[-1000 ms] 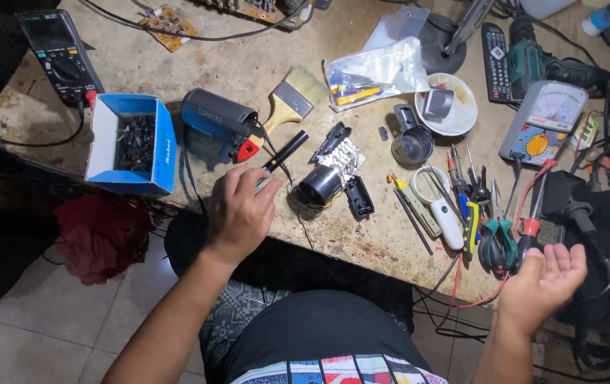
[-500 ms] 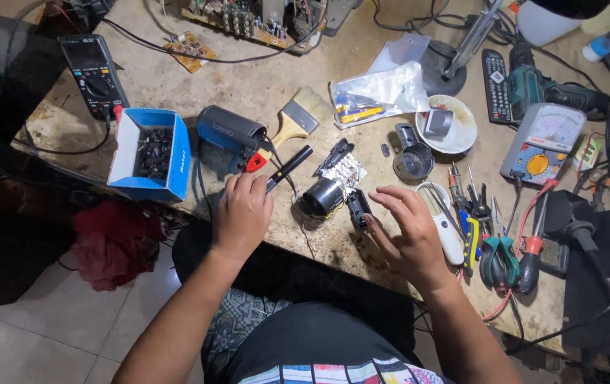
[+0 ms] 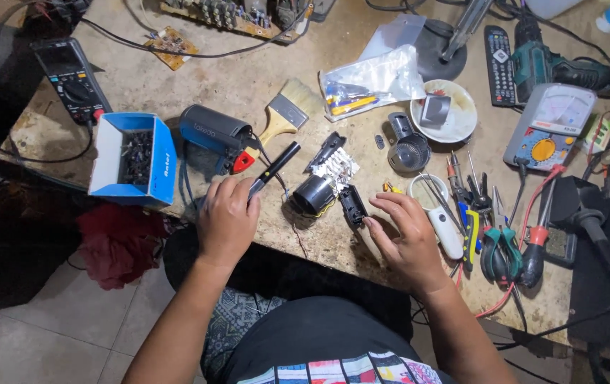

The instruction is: Soldering wires onto a small circuit board as part of an electronics repair task.

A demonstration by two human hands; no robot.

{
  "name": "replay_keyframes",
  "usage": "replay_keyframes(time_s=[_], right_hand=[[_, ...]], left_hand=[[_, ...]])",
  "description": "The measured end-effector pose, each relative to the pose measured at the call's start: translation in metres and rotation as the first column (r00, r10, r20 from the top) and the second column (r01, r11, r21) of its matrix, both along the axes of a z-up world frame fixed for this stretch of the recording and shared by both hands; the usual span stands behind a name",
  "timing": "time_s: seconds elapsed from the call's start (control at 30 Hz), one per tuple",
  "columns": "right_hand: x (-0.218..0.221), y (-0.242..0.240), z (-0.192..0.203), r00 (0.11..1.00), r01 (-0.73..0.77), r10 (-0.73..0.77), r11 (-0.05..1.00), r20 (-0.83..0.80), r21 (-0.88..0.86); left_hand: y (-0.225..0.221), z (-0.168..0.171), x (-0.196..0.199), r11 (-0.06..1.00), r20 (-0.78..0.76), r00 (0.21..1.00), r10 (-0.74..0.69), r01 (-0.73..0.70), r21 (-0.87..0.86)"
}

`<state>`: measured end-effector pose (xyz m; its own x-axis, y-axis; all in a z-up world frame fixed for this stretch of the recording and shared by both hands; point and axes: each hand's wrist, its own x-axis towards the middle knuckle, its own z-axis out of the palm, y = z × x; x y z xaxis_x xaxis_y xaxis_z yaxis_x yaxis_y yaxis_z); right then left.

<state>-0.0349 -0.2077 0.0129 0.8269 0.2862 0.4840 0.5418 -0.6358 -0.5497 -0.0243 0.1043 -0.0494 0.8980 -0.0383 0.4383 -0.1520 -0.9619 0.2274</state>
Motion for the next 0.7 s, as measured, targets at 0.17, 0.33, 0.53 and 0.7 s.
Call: replay_keyframes(time_s=[0.17,0.33,0.53,0.7], right_hand=[[-0.004,-0.001,-0.006,1.0,0.023,-0.023,0.999,-0.018,0.029],[-0.008,-0.001,-0.02,0.999,0.03,-0.028,0.996,-0.021,0.085],[-0.004,0.008,-0.027,0.999,-0.049,0.049,0.998,-0.002,0.049],[-0.025,0.031,-0.04,0.988,-0.125,0.122,0.992,-0.092,-0.029]], left_hand=[[-0.004,0.008,-0.004,1.0,0.023,1.0,0.016,-0.017,0.018],[-0.009,0.012,-0.002,0.997,0.099,0.995,-0.032,0.025,0.074],[-0.007,-0.003,0.003,0.987,0.033,0.999,0.041,-0.046,0.154],[-0.005,-0.005,0.005,0.995,0.016,0.999,0.033,-0.035,0.098]])
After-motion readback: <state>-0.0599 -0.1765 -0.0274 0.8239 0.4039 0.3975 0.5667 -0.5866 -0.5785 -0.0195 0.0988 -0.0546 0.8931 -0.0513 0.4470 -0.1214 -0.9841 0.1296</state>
